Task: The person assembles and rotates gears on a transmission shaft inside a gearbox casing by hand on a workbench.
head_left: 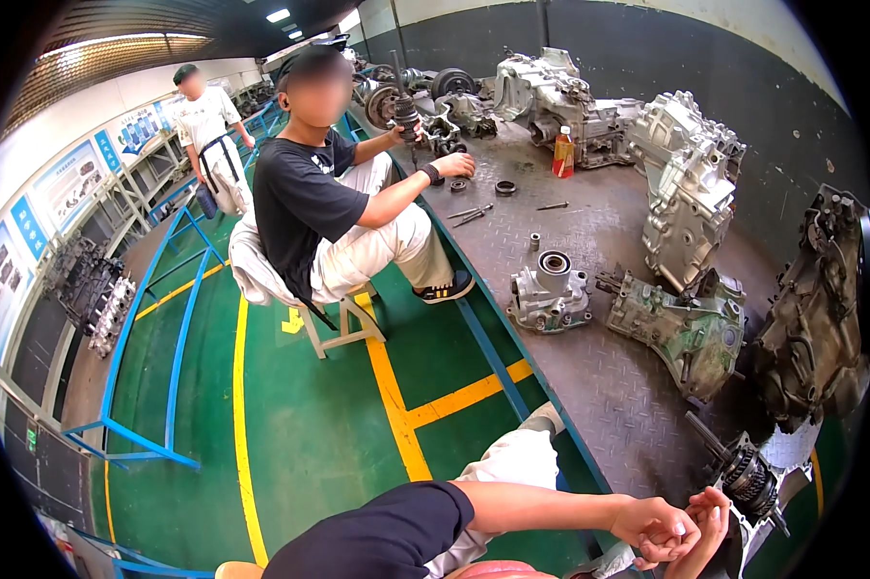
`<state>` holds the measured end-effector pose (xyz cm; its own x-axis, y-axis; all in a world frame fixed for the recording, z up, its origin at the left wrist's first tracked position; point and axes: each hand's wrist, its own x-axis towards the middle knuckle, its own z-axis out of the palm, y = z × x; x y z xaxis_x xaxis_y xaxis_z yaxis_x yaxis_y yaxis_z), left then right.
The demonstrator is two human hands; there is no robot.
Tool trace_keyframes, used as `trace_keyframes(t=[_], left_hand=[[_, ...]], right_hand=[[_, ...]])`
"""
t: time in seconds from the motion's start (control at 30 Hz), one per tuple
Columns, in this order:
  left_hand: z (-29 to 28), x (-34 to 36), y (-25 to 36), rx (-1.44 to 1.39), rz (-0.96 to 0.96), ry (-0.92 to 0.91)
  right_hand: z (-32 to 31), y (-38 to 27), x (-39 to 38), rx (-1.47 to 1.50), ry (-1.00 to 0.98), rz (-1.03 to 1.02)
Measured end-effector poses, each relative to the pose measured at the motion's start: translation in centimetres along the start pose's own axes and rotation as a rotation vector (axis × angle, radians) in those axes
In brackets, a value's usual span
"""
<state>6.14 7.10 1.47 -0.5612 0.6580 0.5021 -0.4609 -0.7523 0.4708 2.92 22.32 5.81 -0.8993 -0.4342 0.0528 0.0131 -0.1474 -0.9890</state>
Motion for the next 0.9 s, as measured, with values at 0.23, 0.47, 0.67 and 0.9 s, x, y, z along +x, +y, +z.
trace_keyframes(t=[0.23,0.47,0.67,0.9], left_hand=[[-0.2,0.1,-0.4,-0.013,0.016,0.034],[0.2,-0.1,0.0,-0.035,-0.009,0.001],[0.9,-0.6,1.2,0.002,-0.116,-0.008],[5.9,-2.2,-2.0,0.089,-0.391,-0.078]], right_hand=[[1.5,-1.0,-0.2,-0.263,0.045,-0.100],[1.6,0.5,-0.7,-0.390,0.119,-0.225],[2.5,-0.4,-0.9,-0.468,0.159,-0.231],[3.0,-0.7,-0.5,-0.541,0.131,-0.302]])
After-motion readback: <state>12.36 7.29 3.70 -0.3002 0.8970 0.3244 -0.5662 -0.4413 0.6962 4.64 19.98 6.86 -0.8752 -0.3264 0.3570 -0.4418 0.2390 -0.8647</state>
